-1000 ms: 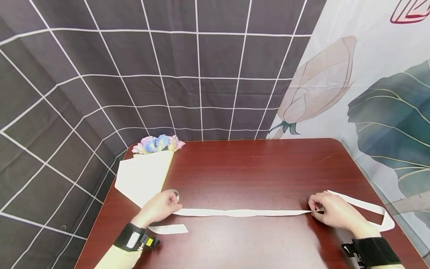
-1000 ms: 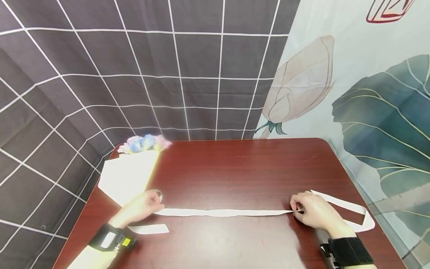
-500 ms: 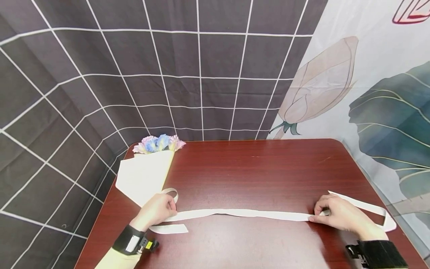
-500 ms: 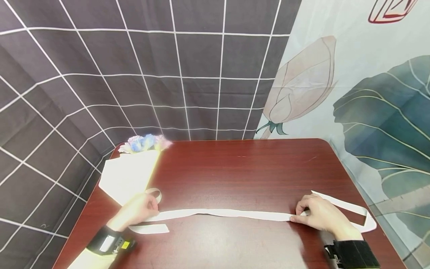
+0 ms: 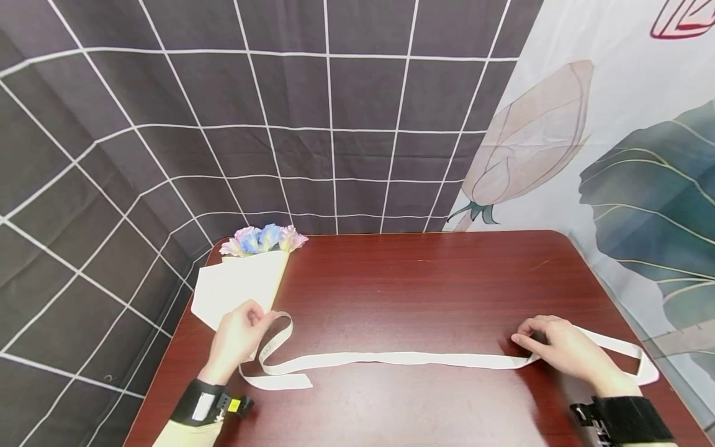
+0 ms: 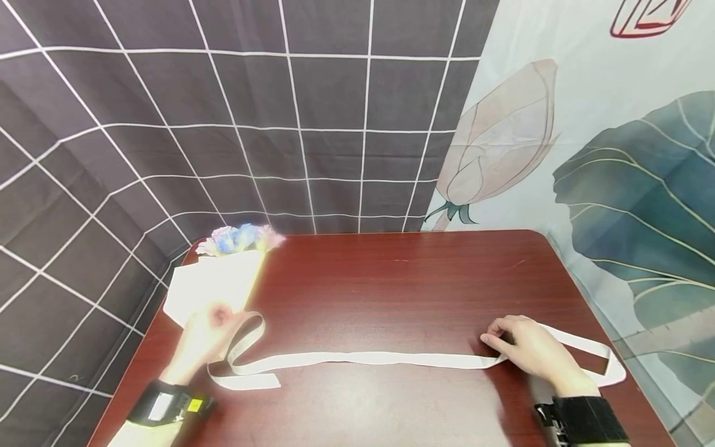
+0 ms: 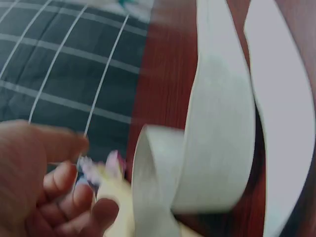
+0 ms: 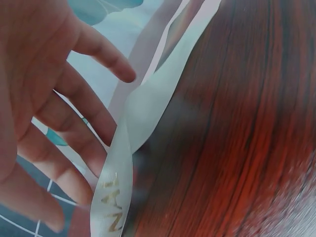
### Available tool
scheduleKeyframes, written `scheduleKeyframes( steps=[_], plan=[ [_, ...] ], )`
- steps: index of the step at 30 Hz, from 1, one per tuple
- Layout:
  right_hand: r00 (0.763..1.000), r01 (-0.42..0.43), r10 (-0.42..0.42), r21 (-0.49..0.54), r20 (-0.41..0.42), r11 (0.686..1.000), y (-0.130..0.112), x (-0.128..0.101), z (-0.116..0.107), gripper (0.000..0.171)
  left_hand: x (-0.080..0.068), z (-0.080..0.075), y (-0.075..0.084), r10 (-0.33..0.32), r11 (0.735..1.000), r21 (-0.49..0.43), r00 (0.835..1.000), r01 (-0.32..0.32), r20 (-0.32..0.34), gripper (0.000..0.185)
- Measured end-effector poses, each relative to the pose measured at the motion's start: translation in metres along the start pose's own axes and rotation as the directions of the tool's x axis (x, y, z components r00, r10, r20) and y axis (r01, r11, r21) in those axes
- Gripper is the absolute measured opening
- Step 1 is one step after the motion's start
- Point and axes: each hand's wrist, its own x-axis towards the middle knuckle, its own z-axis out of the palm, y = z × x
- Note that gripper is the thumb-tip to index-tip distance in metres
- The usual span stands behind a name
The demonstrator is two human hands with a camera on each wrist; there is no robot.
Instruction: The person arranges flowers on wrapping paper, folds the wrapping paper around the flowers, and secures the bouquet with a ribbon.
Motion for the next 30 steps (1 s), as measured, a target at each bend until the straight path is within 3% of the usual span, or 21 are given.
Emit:
scheduleKeyframes(
  steps=[2, 5, 9, 13, 19, 30],
  plan=[
    [1.000, 0.000, 0.000, 0.000, -0.030, 1.000, -0.001, 0.003, 0.000, 0.013, 0.002, -0.007, -0.010, -0.068, 0.997, 0.043, 0.997, 0.069, -0.033, 0.024],
    [0.999, 0.004, -0.004, 0.009, -0.047, 1.000, -0.004, 0.008, 0.001, 0.012, 0.003, -0.017, -0.026, -0.184, 0.976, 0.114, 0.983, 0.186, -0.030, 0.028],
    [0.999, 0.025, -0.024, 0.018, -0.048, 1.000, -0.012, 0.015, 0.003, 0.009, 0.001, -0.031, -0.043, -0.323, 0.930, 0.204, 0.945, 0.306, 0.050, 0.054],
    [0.998, 0.046, -0.045, 0.021, -0.050, 0.999, -0.019, 0.018, 0.004, 0.005, -0.003, -0.038, -0.052, -0.404, 0.896, 0.263, 0.903, 0.358, 0.148, 0.081],
    [0.998, 0.051, -0.049, 0.024, -0.049, 0.998, -0.022, 0.021, 0.006, 0.006, -0.007, -0.030, -0.055, -0.434, 0.886, 0.258, 0.886, 0.386, 0.164, 0.085],
    [0.999, 0.030, -0.029, 0.024, -0.039, 0.999, -0.021, 0.017, 0.005, 0.007, -0.006, -0.021, -0.056, -0.450, 0.888, 0.178, 0.883, 0.425, 0.136, 0.088]
  ],
)
